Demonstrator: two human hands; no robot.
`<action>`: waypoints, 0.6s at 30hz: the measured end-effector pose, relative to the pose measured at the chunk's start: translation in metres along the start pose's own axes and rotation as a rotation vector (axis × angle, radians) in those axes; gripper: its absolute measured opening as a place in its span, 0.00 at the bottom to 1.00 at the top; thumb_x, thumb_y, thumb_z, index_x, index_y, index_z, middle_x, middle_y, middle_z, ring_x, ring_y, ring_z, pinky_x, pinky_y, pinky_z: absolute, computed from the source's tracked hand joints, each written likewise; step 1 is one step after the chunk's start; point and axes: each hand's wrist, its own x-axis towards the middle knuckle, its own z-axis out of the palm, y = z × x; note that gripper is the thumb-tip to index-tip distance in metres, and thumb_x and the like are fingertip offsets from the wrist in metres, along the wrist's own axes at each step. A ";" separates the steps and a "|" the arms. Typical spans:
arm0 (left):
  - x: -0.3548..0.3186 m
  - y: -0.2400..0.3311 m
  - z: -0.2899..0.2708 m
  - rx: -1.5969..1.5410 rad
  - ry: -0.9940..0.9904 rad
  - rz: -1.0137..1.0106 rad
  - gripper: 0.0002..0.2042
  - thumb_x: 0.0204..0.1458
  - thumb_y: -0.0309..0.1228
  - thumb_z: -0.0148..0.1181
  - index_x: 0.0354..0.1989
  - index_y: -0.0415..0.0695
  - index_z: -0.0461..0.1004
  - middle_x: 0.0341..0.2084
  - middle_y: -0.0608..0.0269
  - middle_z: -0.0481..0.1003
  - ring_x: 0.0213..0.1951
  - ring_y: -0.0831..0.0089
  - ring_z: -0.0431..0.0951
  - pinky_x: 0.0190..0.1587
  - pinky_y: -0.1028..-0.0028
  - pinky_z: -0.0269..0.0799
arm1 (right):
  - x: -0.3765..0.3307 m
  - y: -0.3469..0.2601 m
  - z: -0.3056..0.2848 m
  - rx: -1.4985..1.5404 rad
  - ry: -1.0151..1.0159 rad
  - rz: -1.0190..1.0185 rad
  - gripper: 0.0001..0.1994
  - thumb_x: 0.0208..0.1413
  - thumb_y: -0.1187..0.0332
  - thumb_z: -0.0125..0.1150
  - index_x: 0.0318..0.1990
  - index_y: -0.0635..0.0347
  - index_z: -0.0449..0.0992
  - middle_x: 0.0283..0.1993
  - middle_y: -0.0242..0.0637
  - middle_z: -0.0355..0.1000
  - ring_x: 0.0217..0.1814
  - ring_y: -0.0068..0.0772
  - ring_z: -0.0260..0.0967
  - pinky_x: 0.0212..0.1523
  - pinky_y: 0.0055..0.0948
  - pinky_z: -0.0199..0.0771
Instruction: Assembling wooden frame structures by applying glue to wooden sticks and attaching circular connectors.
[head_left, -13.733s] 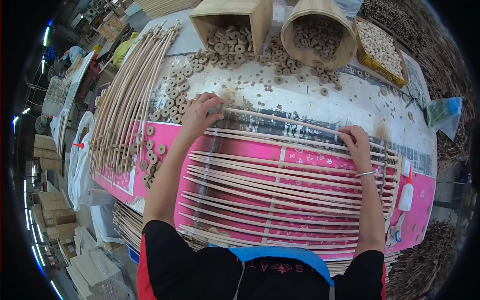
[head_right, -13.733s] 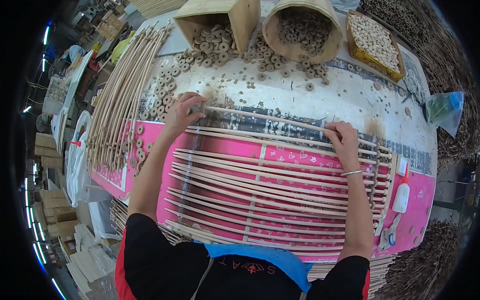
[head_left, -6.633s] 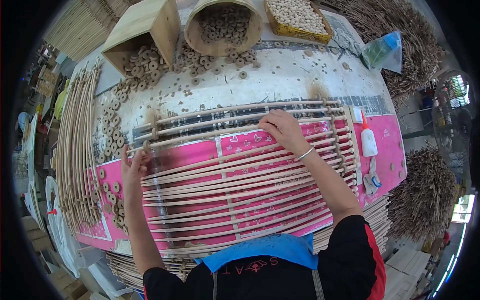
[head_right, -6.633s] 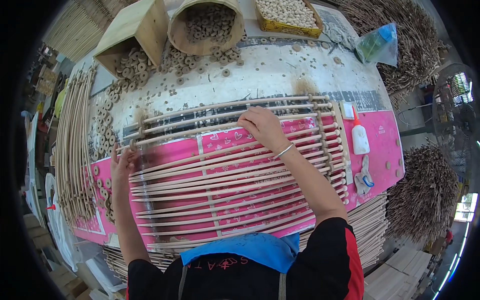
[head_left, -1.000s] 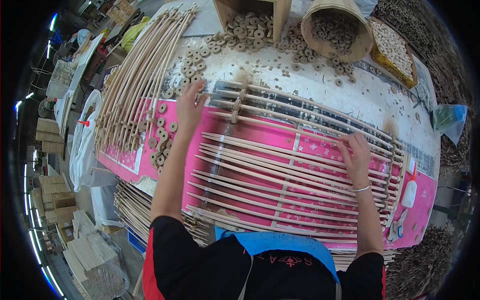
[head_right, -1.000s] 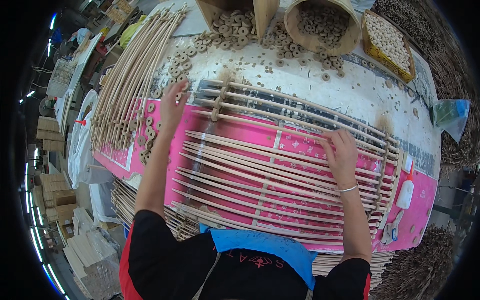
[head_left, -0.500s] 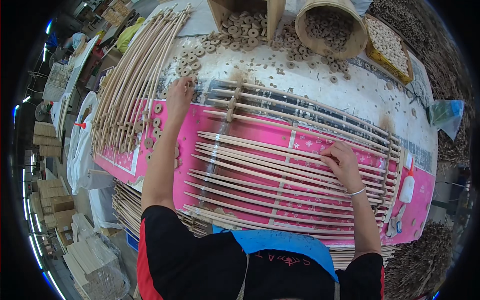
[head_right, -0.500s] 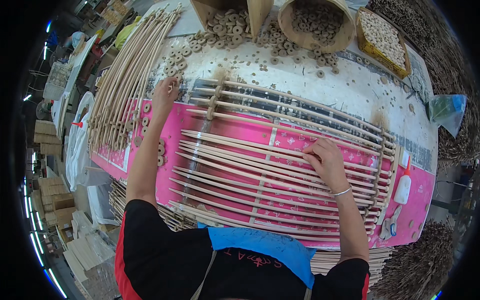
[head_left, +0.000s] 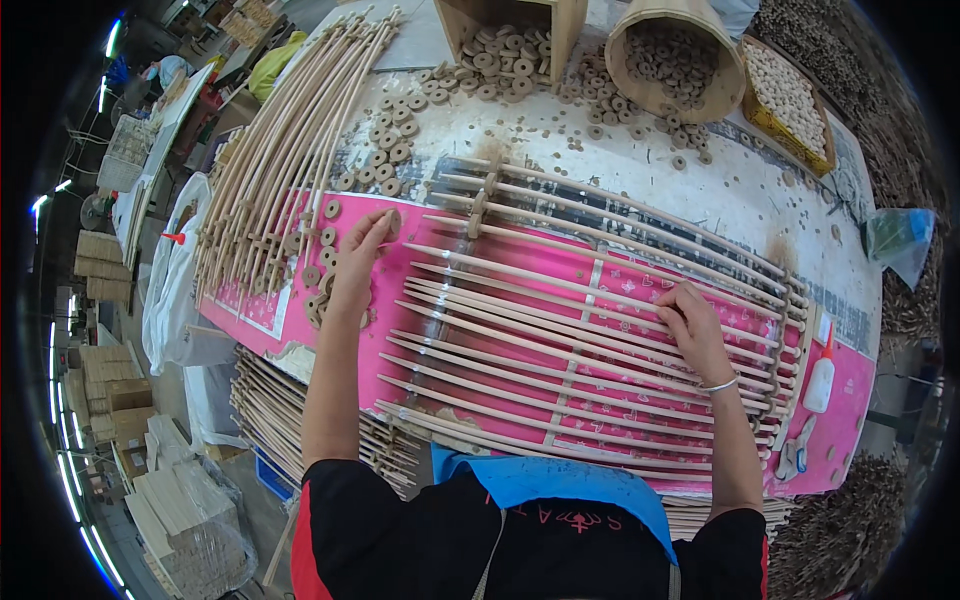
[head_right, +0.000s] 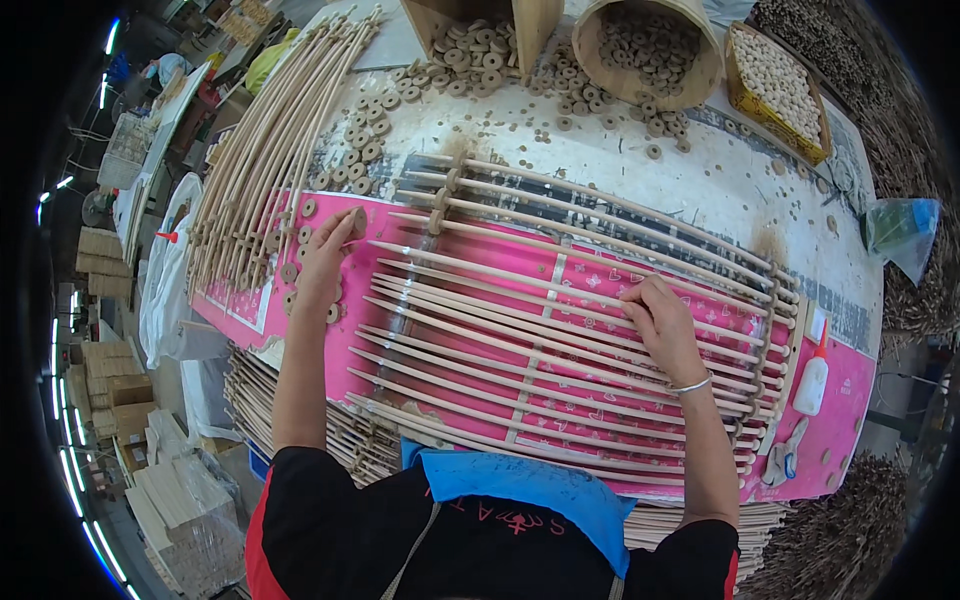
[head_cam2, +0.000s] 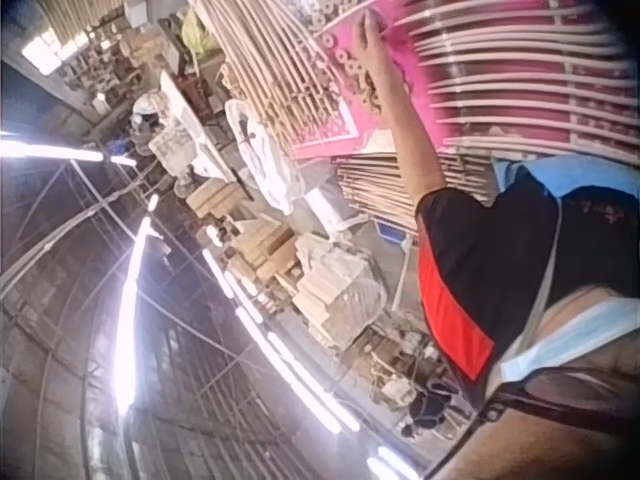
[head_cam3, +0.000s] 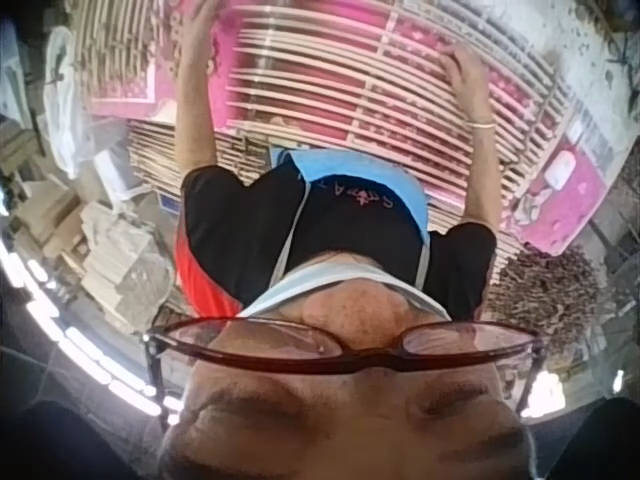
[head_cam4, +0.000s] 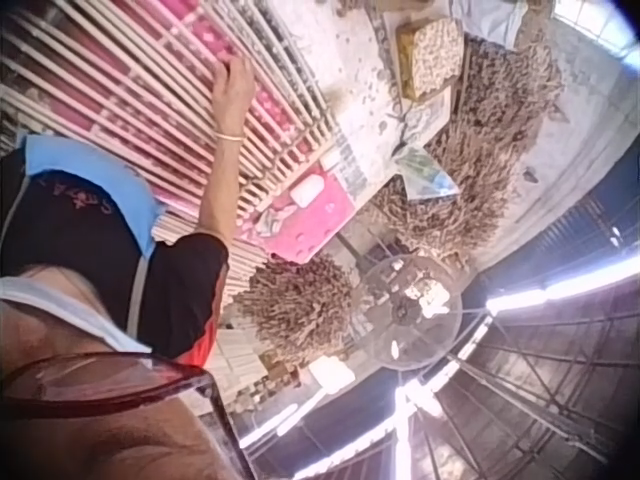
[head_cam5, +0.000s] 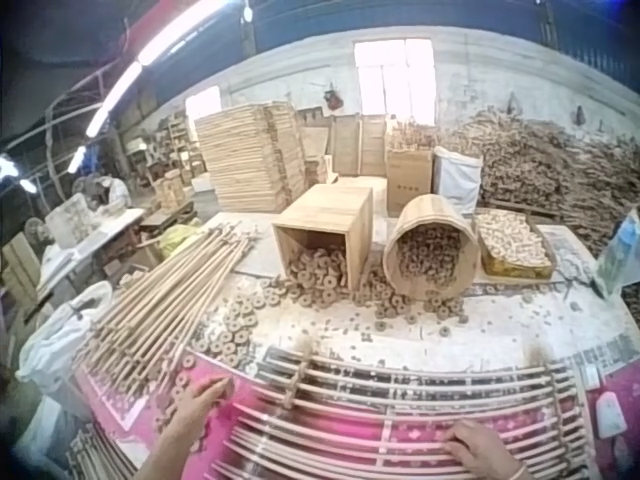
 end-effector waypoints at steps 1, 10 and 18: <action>-0.003 0.000 0.001 -0.024 -0.011 -0.016 0.16 0.69 0.39 0.61 0.59 0.47 0.80 0.45 0.73 0.82 0.46 0.85 0.78 0.49 0.79 0.69 | 0.000 -0.003 -0.002 0.027 0.012 0.015 0.04 0.64 0.74 0.63 0.43 0.64 0.77 0.39 0.42 0.72 0.39 0.44 0.75 0.39 0.36 0.73; -0.011 0.002 0.004 -0.052 -0.113 -0.063 0.15 0.70 0.38 0.59 0.58 0.46 0.81 0.41 0.72 0.83 0.44 0.84 0.80 0.47 0.79 0.70 | 0.000 0.002 -0.004 0.021 0.056 -0.022 0.04 0.65 0.75 0.62 0.43 0.66 0.76 0.38 0.41 0.70 0.37 0.39 0.71 0.39 0.32 0.71; -0.015 0.000 0.010 -0.164 -0.066 -0.083 0.15 0.70 0.39 0.59 0.59 0.46 0.79 0.43 0.70 0.82 0.43 0.79 0.82 0.47 0.77 0.72 | -0.001 0.000 -0.004 0.074 0.057 -0.002 0.04 0.65 0.75 0.61 0.43 0.67 0.76 0.38 0.39 0.69 0.38 0.35 0.69 0.40 0.30 0.69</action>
